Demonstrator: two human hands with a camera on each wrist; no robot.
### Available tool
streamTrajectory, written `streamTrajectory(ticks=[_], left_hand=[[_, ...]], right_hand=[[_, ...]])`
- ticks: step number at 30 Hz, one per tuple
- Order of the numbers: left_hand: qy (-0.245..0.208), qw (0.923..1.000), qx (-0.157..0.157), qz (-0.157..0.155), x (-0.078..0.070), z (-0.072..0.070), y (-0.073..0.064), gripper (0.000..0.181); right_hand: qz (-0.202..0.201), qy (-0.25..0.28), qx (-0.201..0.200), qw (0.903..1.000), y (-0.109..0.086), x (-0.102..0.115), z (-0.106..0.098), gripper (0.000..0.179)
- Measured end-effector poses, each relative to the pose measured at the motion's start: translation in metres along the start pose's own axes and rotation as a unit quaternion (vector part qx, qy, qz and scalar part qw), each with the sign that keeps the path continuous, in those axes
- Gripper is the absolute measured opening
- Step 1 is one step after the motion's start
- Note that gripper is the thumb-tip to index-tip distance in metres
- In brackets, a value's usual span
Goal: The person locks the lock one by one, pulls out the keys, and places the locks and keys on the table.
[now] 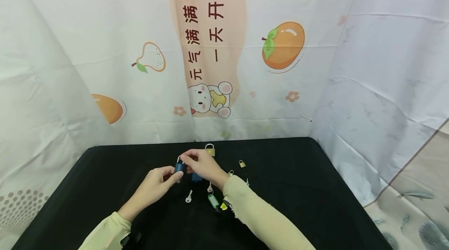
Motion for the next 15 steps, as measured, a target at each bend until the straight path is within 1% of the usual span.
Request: streamTrajectory(ticks=[5, 7, 11, 15], left_hand=[[-0.058, 0.9981, 0.006, -0.018, -0.011, 0.005, -0.004, 0.03], [-0.068, 0.9974, 0.005, -0.025, -0.014, 0.006, -0.004, 0.029], [-0.068, 0.9974, 0.003, -0.023, -0.017, 0.007, -0.001, 0.031], [-0.065, 0.9976, 0.002, -0.023, -0.017, 0.01, 0.001, 0.03]], right_hand=[[-0.051, -0.063, -0.002, 0.9968, -0.011, 0.013, -0.01, 0.027], [-0.068, -0.092, -0.003, 0.9934, -0.014, 0.018, -0.013, 0.026], [-0.093, -0.146, 0.008, 0.9849, -0.016, 0.026, -0.015, 0.027], [-0.093, -0.176, 0.028, 0.9795, -0.015, 0.029, -0.015, 0.031]])
Point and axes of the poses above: each hand's wrist, its own y-axis towards the middle knuckle, its own z-axis out of the palm, x = y × z, the point moved 7 cm from there along y, towards the middle knuckle, and after that the axes turned 8 degrees about y, right-handed, at the moved point
